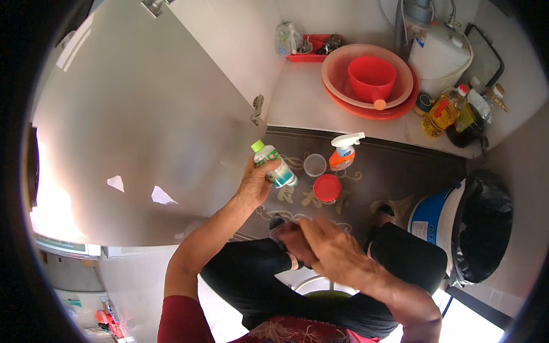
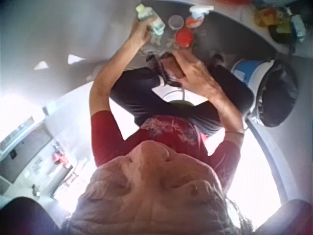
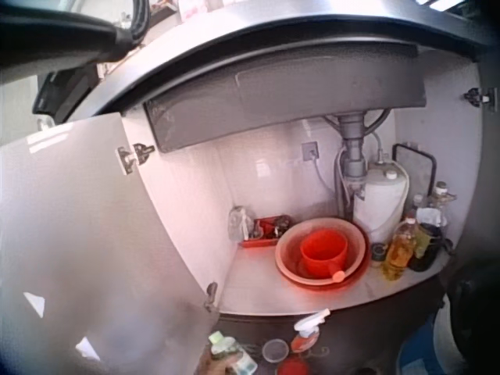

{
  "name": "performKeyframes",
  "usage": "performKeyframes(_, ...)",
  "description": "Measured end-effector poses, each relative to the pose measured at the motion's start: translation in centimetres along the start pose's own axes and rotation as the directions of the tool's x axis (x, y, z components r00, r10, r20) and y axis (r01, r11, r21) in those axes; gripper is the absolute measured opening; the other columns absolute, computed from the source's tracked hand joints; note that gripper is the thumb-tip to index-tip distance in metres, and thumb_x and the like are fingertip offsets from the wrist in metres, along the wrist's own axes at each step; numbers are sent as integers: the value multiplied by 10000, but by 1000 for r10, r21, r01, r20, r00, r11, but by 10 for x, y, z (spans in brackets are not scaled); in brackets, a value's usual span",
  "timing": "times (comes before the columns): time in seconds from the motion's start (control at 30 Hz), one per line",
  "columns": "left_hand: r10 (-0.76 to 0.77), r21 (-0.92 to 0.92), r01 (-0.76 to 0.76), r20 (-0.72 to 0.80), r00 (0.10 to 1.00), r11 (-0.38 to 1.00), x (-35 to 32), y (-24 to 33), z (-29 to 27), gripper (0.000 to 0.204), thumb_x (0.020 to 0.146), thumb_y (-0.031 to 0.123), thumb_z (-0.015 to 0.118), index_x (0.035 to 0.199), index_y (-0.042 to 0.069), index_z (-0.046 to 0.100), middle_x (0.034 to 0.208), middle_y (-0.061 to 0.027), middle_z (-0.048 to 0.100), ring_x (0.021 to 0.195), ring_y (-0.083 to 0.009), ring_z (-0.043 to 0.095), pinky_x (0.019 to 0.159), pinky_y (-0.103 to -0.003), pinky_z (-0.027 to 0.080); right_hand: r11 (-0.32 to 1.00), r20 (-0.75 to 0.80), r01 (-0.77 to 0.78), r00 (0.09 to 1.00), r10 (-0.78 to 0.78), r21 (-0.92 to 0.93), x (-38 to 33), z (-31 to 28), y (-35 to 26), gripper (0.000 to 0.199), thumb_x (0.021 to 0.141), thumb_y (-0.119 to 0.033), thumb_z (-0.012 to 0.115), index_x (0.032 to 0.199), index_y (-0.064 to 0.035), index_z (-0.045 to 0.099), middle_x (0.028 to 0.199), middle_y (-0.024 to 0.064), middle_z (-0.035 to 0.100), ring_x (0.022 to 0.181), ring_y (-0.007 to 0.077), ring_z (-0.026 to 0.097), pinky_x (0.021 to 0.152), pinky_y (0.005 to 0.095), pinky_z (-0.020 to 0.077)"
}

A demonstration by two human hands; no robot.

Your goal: The person sits on the floor and wipes the exterior and interior of several plastic containers and bowls using a cloth. They handle a red-lidded jar, small white bottles, a clear plastic cup, a red plastic scoop, and a pink bowl, wiping each item thoroughly before placing it back on the shelf.

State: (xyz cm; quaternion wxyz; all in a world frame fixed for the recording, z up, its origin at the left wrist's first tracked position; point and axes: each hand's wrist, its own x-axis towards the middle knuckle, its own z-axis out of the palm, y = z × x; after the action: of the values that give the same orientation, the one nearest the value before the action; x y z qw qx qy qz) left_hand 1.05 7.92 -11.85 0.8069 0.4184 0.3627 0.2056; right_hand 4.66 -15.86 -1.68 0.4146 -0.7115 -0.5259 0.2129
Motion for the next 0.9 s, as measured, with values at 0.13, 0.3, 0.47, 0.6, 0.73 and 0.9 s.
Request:
performKeyframes(0.13,112,145,-103,-52,992,984,49,-22,-23,560,677,18,775,1146,40,470,981,-60,595,882,-151,595,799,-312,500,990,223,-83,973,56,116,6,-16,-10,380,758,-110,703,1066,-6,506,888,172,531,811,329,594,659,401,501)
performKeyframes(0.3,204,333,-177,-48,978,926,115,-49,-29,558,642,64,801,1134,58,540,988,-51,634,895,-134,587,823,-300,472,951,317,-251,930,186,179,-1,-19,8,588,709,-94,714,1238,-29,466,1154,174,485,1025,335,545,828,392,469)
performKeyframes(0.47,281,424,-220,-86,956,878,185,-69,-16,650,609,116,830,1185,58,535,1022,-46,631,932,-148,578,843,-308,455,987,290,-153,947,135,42,7,-27,24,667,701,-67,693,1302,-36,406,1221,179,472,1128,359,485,959,389,402)
performKeyframes(0.6,312,483,-253,-45,949,838,236,-72,0,670,608,140,825,1201,50,526,1022,-63,620,939,-158,570,837,-318,456,811,395,-528,821,411,253,19,-36,39,667,692,-58,704,1293,-31,415,1212,186,483,1129,362,492,943,396,418)
performKeyframes(0.73,400,655,-241,-102,911,716,284,-76,13,710,585,187,837,1217,68,535,1051,-108,510,951,-197,516,843,-337,446,794,249,-541,838,485,277,32,-41,57,555,729,-88,715,1228,-32,477,1097,188,557,986,355,579,817,376,487)
performKeyframes(0.9,435,551,-346,-34,900,760,340,-83,25,739,559,171,847,1227,95,540,1066,-107,421,945,-218,481,851,-354,447,802,162,-548,836,524,236,42,-43,76,435,797,-84,667,1197,-33,505,998,176,601,915,327,616,774,369,501)
